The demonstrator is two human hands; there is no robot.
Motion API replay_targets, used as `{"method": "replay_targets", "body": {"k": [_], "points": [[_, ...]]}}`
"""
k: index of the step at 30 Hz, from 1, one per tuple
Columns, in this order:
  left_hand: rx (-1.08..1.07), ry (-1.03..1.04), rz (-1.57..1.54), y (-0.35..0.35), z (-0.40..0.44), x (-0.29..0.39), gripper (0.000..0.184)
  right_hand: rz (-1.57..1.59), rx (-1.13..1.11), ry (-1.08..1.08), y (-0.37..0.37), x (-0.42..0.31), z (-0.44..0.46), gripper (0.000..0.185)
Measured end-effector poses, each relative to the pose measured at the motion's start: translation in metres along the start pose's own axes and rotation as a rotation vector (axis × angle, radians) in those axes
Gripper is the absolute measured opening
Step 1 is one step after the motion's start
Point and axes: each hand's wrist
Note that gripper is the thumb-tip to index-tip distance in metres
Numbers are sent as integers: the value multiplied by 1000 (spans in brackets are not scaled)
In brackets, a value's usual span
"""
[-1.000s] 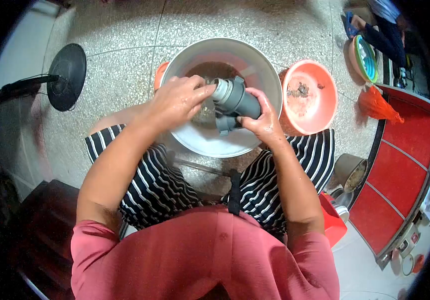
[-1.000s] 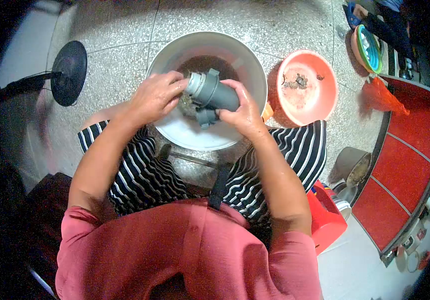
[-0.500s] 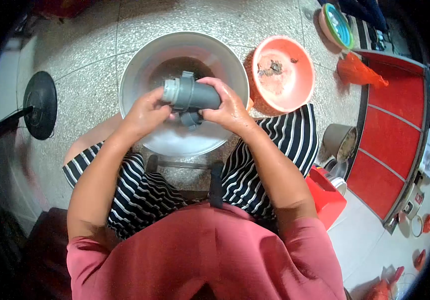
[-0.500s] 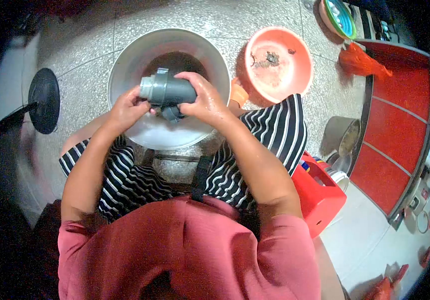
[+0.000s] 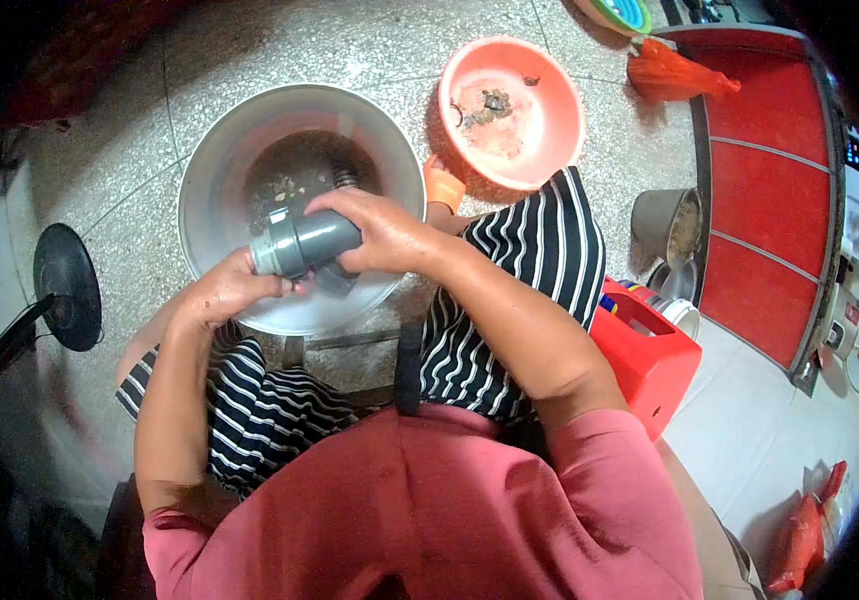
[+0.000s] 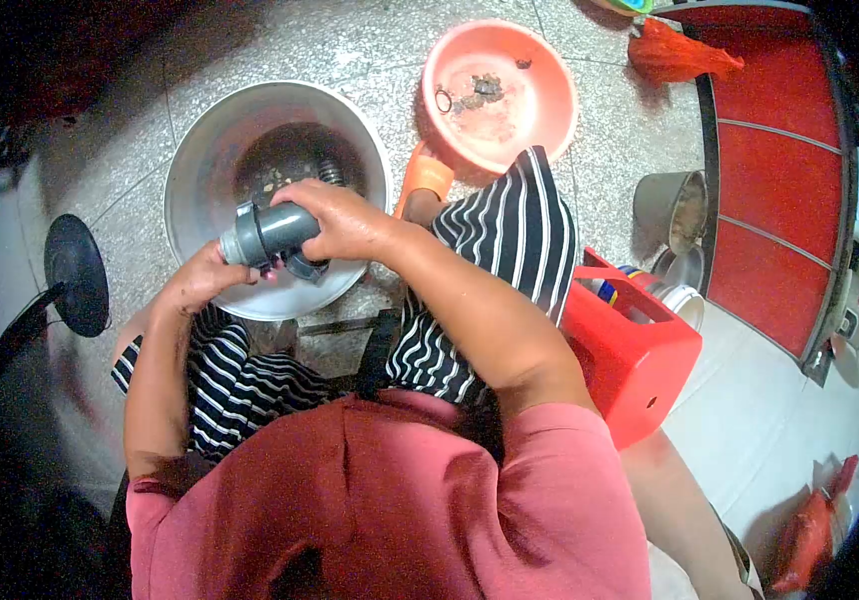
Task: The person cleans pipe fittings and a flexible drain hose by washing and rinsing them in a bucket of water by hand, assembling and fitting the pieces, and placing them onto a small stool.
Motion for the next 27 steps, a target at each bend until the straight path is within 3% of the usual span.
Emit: {"method": "replay_targets", "body": {"k": [4,7,10,13,17,18,21,27], "points": [[123,30,61,-1,5,0,41,-75,122,-85,2,10,3,56],[175,103,51,1,3,4,39,-33,135,-21,3,6,7,57],[302,242,-151,2,7,-10,38,116,141,77,3,3,9,56],[449,410,57,-1,6,-13,38,123,141,179,-3,-8,10,57],[645,557,650,-4,-4,-11,40,125,122,234,-2,-10,8,58],[709,724,730,-9,-1,-16,43,102,143,260,1,-8,7,58],[588,631,806,-14,0,-20,42,135,147,280,1,-10,8,58],[299,372,124,-9,-4,-11,27,89,136,240,6,-9,6,58]]}}
Point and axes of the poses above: each hand's wrist, its own z-axis towards the middle knuckle, its own y-axis out of the palm, x = y × z, and after that the axes turned 2 degrees about -y, right-handed
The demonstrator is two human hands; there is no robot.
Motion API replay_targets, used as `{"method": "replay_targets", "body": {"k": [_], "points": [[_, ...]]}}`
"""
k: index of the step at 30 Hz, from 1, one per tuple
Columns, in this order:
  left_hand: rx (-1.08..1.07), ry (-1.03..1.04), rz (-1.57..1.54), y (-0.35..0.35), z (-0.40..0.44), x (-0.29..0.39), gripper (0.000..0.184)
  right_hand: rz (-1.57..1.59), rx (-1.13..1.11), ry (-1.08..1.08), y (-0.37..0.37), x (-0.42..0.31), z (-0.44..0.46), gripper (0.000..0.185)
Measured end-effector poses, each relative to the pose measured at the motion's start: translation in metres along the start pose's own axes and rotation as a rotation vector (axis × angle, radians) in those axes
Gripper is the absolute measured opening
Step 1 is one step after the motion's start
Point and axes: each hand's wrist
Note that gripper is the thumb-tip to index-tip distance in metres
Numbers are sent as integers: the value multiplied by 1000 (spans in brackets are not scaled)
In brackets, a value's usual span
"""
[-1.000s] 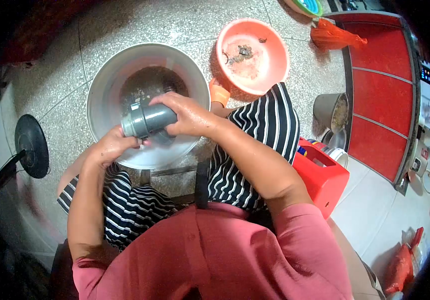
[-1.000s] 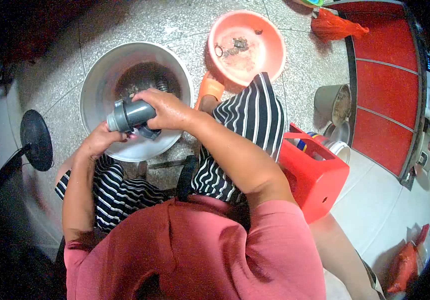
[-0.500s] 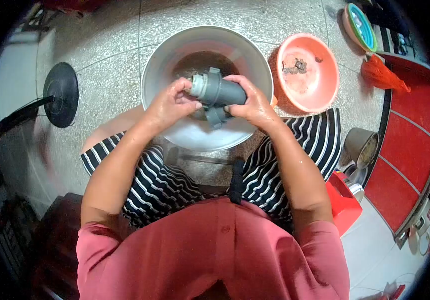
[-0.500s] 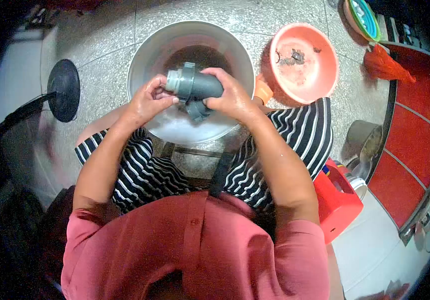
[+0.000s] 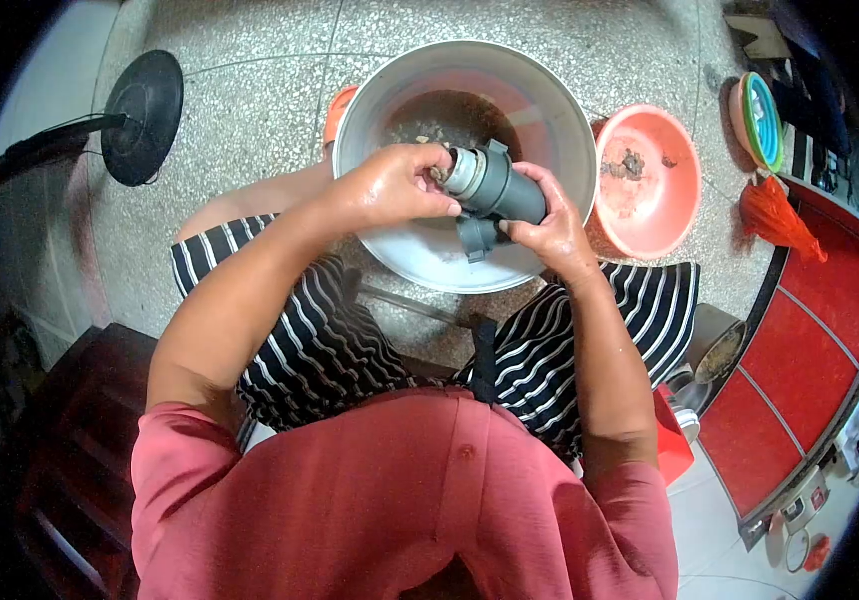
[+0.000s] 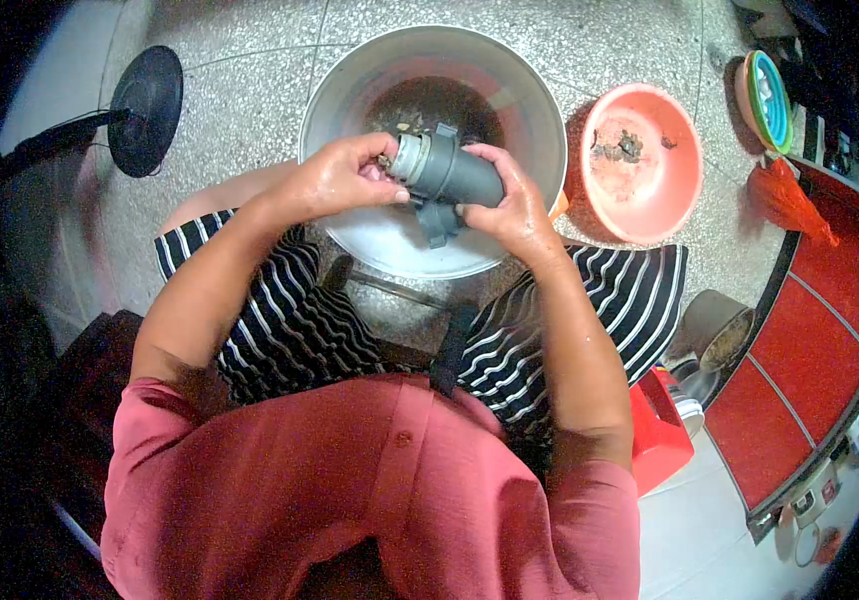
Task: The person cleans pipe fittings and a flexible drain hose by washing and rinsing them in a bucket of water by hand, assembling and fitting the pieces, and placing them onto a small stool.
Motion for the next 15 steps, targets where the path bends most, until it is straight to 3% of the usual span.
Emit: {"method": "replay_targets", "body": {"k": [4,7,10,11,12,13,15], "points": [[-134,-88,-241,-7,-1,1,22,-19,-10,-13,-1,-5,-1,58],[-106,-190,-385,-14,-2,9,17,-34,-24,23,-7,-3,0,63],[79,-113,-486,-22,-2,7,20,155,-4,-17,-8,4,-3,57],[397,-228,-331,-12,-4,28,22,90,24,-98,-6,16,-1,57],[319,-32,-319,-17,-4,29,22,24,45,-173,-1,28,3,56],[387,-21,-202,-12,2,47,28,-28,73,-218,1,31,3,56],[315,81,-225,6,22,82,20,-90,63,-235,5,29,6,56]]}}
Point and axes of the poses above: each hand's wrist, its own z-axis towards the middle knuckle, its own y-axis out of the palm, x = y × z, and after that the axes turned 2 degrees about -y, right-handed
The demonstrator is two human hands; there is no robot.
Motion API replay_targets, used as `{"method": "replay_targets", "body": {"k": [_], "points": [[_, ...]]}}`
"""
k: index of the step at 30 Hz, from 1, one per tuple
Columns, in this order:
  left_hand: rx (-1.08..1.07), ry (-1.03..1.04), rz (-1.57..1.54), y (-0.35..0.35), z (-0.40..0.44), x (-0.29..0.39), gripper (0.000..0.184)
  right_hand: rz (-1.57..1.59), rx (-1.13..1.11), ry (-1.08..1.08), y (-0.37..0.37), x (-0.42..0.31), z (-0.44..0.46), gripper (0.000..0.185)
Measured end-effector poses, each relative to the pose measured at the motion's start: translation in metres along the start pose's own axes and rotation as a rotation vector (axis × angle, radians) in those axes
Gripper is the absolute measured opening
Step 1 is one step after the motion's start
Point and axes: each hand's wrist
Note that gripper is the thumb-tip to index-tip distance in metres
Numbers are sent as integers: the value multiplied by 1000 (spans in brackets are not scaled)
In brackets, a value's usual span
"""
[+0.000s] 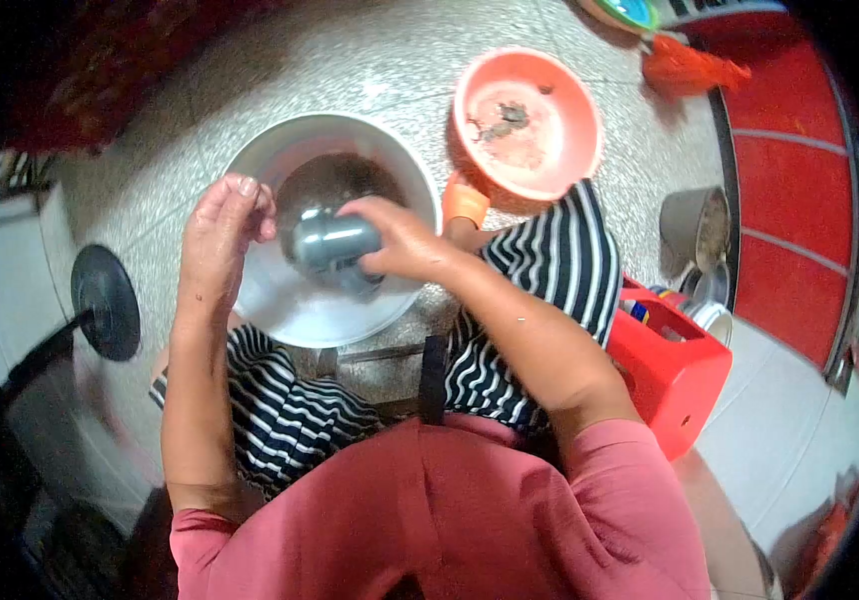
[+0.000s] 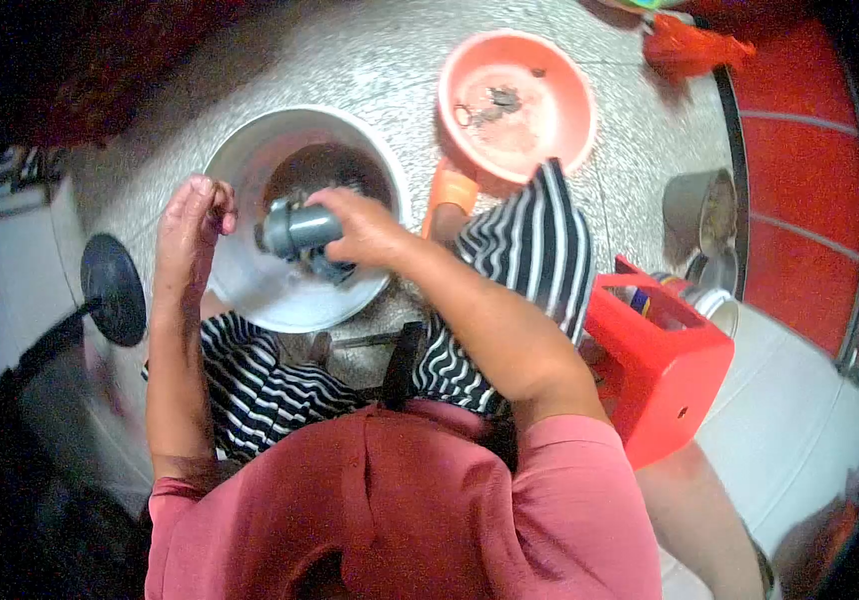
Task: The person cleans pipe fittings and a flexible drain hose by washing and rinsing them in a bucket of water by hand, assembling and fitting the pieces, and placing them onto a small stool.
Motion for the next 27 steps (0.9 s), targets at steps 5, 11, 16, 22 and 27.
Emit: {"method": "replay_targets", "body": {"k": [5,11,16,22,27], "points": [[-256,183,224,119,45,39,19,43,32,-86,9,8,-5,59],[-425,524,848,191,99,13,50,-27,-134,172,-6,-8,-3,65],[-94,464,460,115,84,31,33,76,110,8,1,5,-3,63],[222,338,479,-28,17,-21,22,352,125,169,-17,-22,8,58],[22,569,880,-38,-21,-43,43,357,23,269,-13,-33,9,61]]}}
Point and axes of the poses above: each hand's wrist, its own z-axis towards the middle knuckle, its own y-axis out of the palm, x = y × z, and after that the axes turned 2 degrees about -y, right-handed
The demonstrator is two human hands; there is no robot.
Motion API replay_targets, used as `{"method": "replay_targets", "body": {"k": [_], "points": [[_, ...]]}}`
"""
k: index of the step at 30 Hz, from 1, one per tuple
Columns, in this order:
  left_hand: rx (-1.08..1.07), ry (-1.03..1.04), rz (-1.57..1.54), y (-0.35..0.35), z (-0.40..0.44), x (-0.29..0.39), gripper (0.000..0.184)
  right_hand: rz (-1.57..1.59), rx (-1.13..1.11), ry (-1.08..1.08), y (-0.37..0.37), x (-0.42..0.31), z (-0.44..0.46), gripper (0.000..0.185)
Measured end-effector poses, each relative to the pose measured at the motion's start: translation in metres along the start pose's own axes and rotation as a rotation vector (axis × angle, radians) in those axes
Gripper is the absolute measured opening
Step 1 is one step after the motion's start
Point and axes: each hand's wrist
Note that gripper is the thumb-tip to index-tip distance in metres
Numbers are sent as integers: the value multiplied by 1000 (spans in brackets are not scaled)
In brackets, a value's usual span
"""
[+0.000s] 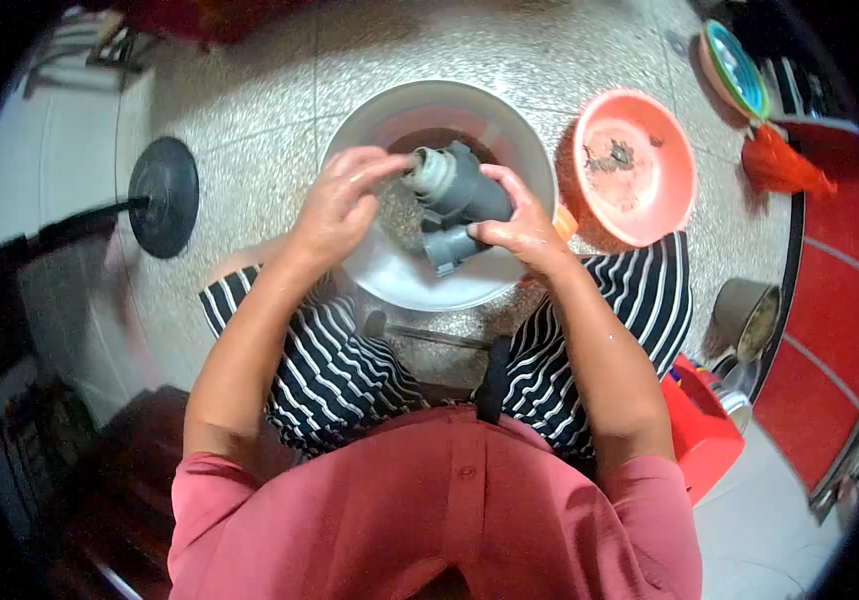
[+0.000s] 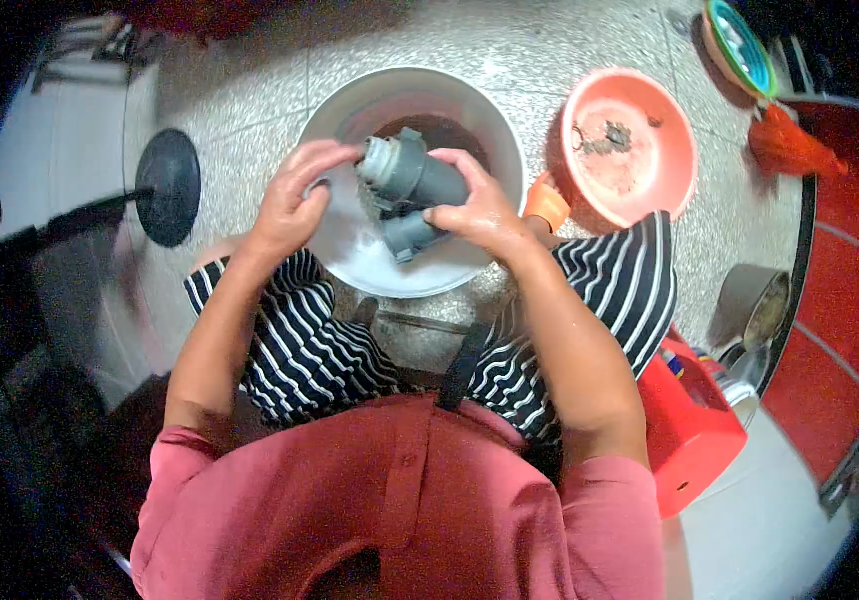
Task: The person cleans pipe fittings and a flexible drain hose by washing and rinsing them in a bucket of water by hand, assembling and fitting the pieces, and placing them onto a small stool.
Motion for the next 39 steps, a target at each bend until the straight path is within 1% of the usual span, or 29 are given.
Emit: {"method": "replay_targets", "body": {"k": [2,4,6,7,9,10,12,13,14,18,21,22,23,24,25,27,28,29,31,33,36,37,39], "points": [[-9,23,108,-2,-6,-2,48,9,-45,84,6,6,1,62],[-25,39,171,-2,-8,-8,51,43,14,113,6,10,3,65],[-42,57,195,2,-9,-17,53,131,40,91,6,17,4,67],[-11,112,140,7,-8,-25,56,103,60,86,4,18,5,67],[-35,91,103,9,-3,-26,55,59,97,91,-2,19,4,68],[-48,77,83,10,-3,-25,55,74,101,126,-4,14,4,69],[-52,96,141,15,-4,-25,54,131,67,102,1,3,3,70],[-64,111,171,16,-3,-25,53,79,37,56,-1,6,4,70],[-80,131,202,16,-1,-25,53,60,39,70,-2,7,6,69],[-64,24,164,24,-2,-28,39,32,80,98,0,7,3,68],[21,77,-105,42,-6,-36,36,2,82,77,6,6,5,66],[-169,-89,-337,41,-4,-35,34,-15,75,71,5,7,4,65],[-359,-258,-567,39,-4,-32,32,-149,54,-38,1,20,6,63],[-550,-432,-798,32,-3,-24,31,-168,53,-35,1,19,6,61],[-617,-575,-829,22,0,-13,28,-186,54,-31,4,15,3,60],[-688,-619,-906,18,0,-15,28,-229,60,-36,11,6,1,56],[-726,-642,-943,16,0,-16,28,-303,49,-69,10,6,1,56],[-710,-660,-975,19,-4,-17,32,-374,38,-103,10,7,0,56],[-812,-677,-1033,16,-7,-18,33,-510,-4,-186,9,4,-3,57],[-879,-694,-1041,17,-9,-17,38,-529,-47,-216,11,2,-2,57],[-953,-731,-1106,27,-13,-23,36,-550,-77,-261,10,3,-2,56],[-910,-756,-1217,28,-15,-21,36,-556,-74,-276,9,3,-2,55],[-826,-797,-1433,28,-17,-18,36,-530,-50,-207,8,-1,-3,55]]}}
Point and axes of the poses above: each hand's wrist, its own z-axis towards the middle knuckle, its own y-axis out of the palm, x = y × z, and after that the axes turned 2 degrees about -y, right-handed
